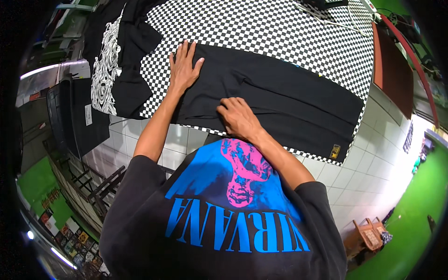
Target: Ironing and folding a black garment on a table.
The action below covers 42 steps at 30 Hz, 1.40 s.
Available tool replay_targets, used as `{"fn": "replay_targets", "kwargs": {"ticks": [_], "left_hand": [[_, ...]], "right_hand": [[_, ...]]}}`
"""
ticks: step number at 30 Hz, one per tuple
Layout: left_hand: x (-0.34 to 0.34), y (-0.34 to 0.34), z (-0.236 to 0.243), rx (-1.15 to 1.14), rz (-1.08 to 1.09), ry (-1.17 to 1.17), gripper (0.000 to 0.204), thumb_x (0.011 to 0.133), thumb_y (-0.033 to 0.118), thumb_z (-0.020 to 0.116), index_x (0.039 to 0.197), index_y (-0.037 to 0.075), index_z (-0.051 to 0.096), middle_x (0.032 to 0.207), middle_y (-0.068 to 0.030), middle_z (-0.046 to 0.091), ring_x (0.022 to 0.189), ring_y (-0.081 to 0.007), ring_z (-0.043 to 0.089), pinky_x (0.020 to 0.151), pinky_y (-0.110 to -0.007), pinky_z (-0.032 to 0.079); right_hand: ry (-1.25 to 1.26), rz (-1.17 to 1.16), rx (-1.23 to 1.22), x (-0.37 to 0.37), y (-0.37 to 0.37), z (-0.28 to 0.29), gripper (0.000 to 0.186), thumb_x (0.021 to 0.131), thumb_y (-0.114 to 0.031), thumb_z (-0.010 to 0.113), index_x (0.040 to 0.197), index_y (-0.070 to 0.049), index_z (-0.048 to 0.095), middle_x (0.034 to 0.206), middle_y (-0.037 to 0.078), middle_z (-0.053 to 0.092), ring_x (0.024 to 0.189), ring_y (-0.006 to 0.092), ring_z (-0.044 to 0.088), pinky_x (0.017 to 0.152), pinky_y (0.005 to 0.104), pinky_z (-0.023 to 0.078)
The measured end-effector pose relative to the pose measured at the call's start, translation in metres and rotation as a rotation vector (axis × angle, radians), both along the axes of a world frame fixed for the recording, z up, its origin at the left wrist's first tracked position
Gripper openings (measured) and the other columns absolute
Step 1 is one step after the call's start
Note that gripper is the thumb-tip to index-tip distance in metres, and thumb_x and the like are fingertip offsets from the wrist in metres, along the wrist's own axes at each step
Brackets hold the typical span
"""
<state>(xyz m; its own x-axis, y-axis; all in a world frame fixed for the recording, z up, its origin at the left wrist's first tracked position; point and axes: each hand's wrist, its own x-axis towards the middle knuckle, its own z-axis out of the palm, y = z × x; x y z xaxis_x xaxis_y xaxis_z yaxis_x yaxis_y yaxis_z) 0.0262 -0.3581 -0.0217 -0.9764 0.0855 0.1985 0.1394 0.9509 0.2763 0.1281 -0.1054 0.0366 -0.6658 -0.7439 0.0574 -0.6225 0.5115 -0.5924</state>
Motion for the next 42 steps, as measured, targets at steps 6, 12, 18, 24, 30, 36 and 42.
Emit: {"fn": "replay_targets", "kwargs": {"ticks": [6,12,18,24,30,36,42], "left_hand": [[0.0,-0.002,0.0,-0.053,0.0,-0.013,0.067,0.098,0.048,0.051,0.153,0.011,0.04,0.16,-0.021,0.032,0.149,-0.0395,0.028,0.117,-0.065,0.018],[-0.002,-0.001,0.008,-0.087,-0.014,-0.038,0.069,0.097,0.05,0.05,0.153,0.01,0.04,0.16,-0.0227,0.031,0.149,-0.0419,0.026,0.117,-0.066,0.016],[0.001,-0.006,0.012,-0.046,-0.06,-0.033,0.07,0.097,0.05,0.049,0.153,0.008,0.04,0.16,-0.0245,0.031,0.149,-0.043,0.025,0.117,-0.066,0.014],[0.001,0.021,0.03,-0.059,-0.06,-0.024,0.07,0.097,0.05,0.051,0.153,0.009,0.04,0.159,-0.0259,0.031,0.15,-0.0428,0.024,0.118,-0.066,0.014],[0.003,0.09,0.031,0.069,-0.235,-0.041,0.066,0.098,0.047,0.055,0.153,0.013,0.041,0.16,-0.0234,0.03,0.149,-0.0409,0.026,0.119,-0.063,0.015],[0.005,0.104,0.016,0.052,-0.218,-0.092,0.066,0.097,0.047,0.056,0.154,0.016,0.04,0.161,-0.0202,0.03,0.149,-0.0393,0.027,0.118,-0.062,0.018],[0.006,0.101,0.018,-0.026,-0.206,-0.107,0.068,0.095,0.048,0.059,0.154,0.018,0.042,0.161,-0.0184,0.032,0.149,-0.0379,0.029,0.118,-0.061,0.023]], "right_hand": [[0.043,-0.074,-0.075,0.006,0.002,0.007,0.023,0.078,-0.008,0.07,0.1,-0.004,0.064,0.112,0.011,0.061,0.109,0.0282,0.059,0.106,0.0444,0.04],[0.015,-0.045,0.061,0.01,-0.002,0.017,0.029,0.081,-0.01,0.068,0.109,-0.006,0.064,0.122,0.011,0.06,0.114,0.0286,0.057,0.11,0.0493,0.036],[0.108,-0.226,0.149,0.023,-0.041,-0.004,0.055,0.091,-0.022,0.059,0.144,-0.013,0.048,0.154,0.015,0.039,0.139,0.0313,0.042,0.118,0.0519,0.023],[0.057,-0.241,0.204,0.012,-0.023,0.001,0.063,0.096,-0.027,0.053,0.155,-0.015,0.037,0.163,0.016,0.028,0.147,0.0324,0.032,0.12,0.0558,0.016],[0.129,-0.67,0.253,-0.053,0.047,-0.014,0.06,0.1,-0.03,0.048,0.157,-0.019,0.033,0.165,0.016,0.024,0.15,0.032,0.027,0.119,0.0592,0.013],[0.149,-0.647,0.486,-0.056,0.15,-0.034,0.059,0.103,-0.036,0.046,0.159,-0.025,0.03,0.166,0.013,0.021,0.152,0.0304,0.022,0.12,0.06,0.011],[0.108,-0.668,0.548,-0.036,0.242,-0.028,0.059,0.103,-0.038,0.045,0.159,-0.027,0.029,0.168,0.009,0.019,0.153,0.0301,0.02,0.12,0.0606,0.01]]}}
